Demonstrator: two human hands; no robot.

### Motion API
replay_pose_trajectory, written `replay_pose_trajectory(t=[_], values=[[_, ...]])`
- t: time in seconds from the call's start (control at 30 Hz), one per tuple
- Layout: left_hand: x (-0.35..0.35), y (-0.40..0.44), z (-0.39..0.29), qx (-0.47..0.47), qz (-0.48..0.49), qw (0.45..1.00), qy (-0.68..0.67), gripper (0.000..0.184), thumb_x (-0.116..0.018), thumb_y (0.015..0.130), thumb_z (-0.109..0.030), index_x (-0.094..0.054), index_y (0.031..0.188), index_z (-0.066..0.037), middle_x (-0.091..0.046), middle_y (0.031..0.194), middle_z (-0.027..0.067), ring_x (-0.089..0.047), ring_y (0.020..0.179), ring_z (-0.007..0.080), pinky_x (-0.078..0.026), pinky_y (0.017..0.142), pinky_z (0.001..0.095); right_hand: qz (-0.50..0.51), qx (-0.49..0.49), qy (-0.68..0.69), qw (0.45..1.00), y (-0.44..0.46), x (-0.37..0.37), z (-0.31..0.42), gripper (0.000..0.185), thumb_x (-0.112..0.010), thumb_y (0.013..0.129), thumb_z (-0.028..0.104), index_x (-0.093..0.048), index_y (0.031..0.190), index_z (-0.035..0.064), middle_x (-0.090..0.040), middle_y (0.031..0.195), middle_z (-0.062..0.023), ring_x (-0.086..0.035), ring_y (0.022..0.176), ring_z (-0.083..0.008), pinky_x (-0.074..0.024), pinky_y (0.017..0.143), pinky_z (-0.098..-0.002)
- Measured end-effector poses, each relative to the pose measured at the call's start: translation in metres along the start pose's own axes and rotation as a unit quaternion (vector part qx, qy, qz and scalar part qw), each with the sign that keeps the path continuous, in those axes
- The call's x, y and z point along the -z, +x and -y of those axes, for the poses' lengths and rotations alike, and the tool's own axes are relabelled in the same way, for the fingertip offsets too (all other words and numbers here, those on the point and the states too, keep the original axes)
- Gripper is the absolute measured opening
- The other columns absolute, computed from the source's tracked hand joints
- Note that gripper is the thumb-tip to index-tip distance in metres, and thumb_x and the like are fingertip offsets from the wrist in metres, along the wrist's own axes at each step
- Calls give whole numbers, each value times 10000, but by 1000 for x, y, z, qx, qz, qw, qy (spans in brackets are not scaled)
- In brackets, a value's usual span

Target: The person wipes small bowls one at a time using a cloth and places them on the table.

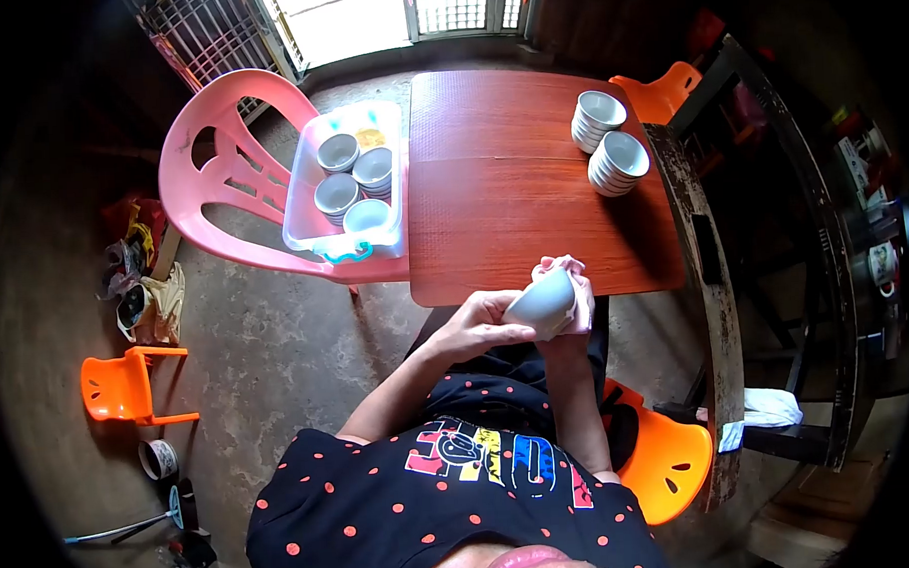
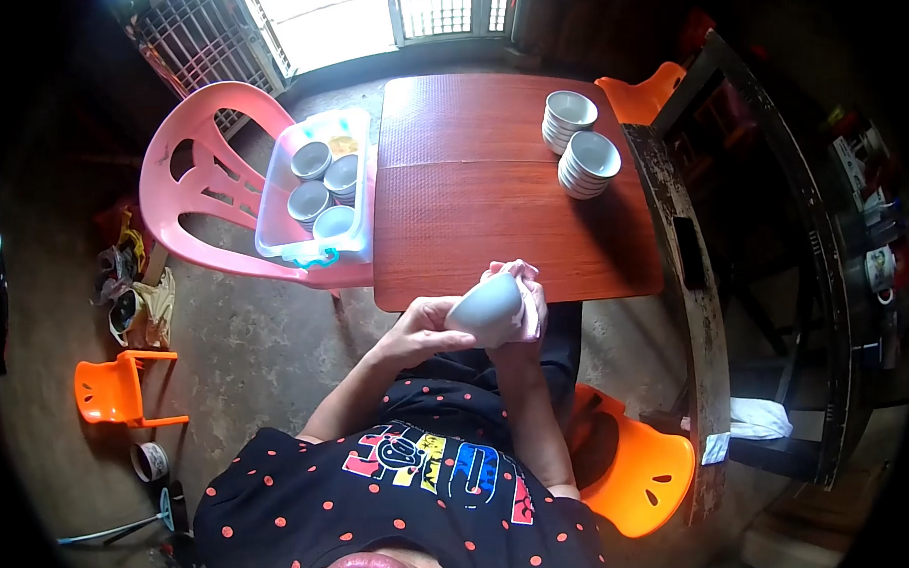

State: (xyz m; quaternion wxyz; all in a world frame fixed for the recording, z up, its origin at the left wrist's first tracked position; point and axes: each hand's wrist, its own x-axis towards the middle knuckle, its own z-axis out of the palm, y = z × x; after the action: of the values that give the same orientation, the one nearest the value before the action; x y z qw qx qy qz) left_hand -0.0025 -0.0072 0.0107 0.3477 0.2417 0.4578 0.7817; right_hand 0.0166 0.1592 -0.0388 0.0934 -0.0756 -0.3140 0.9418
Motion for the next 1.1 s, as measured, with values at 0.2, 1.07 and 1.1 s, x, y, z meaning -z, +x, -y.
replay_pose_trajectory(t=[0.2, 1.07, 1.1], values=[[-2, -5, -4, 28, 72, 994, 79, 297, -682, 808, -9, -613, 1094, 33, -650, 978, 44, -578, 910, 91, -476, 848, 262, 303, 244, -568, 726, 12, -9, 53, 210, -561, 832, 198, -560, 981, 48, -604, 966, -138, -613, 867, -278, -536, 723, -373], [-7, -5, 4, 11, 68, 969, 238, 205, -670, 802, -3, -641, 1004, 22, -644, 851, 37, -590, 819, 97, -486, 764, 251, 131, -185, 244, 943, 9, 15, 3, 230, -482, 879, 238, -578, 828, 34, -581, 757, -66, -575, 722, -173, -480, 637, -302], [-9, -4, 9, 45, 21, 987, 151, 233, -693, 788, -26, -634, 1005, 35, -647, 882, 38, -590, 821, 99, -488, 761, 255, 149, -165, 239, 945, 16, 23, 3, 230, -483, 879, 244, -571, 836, 36, -580, 766, -65, -576, 723, -174, -482, 640, -303]])
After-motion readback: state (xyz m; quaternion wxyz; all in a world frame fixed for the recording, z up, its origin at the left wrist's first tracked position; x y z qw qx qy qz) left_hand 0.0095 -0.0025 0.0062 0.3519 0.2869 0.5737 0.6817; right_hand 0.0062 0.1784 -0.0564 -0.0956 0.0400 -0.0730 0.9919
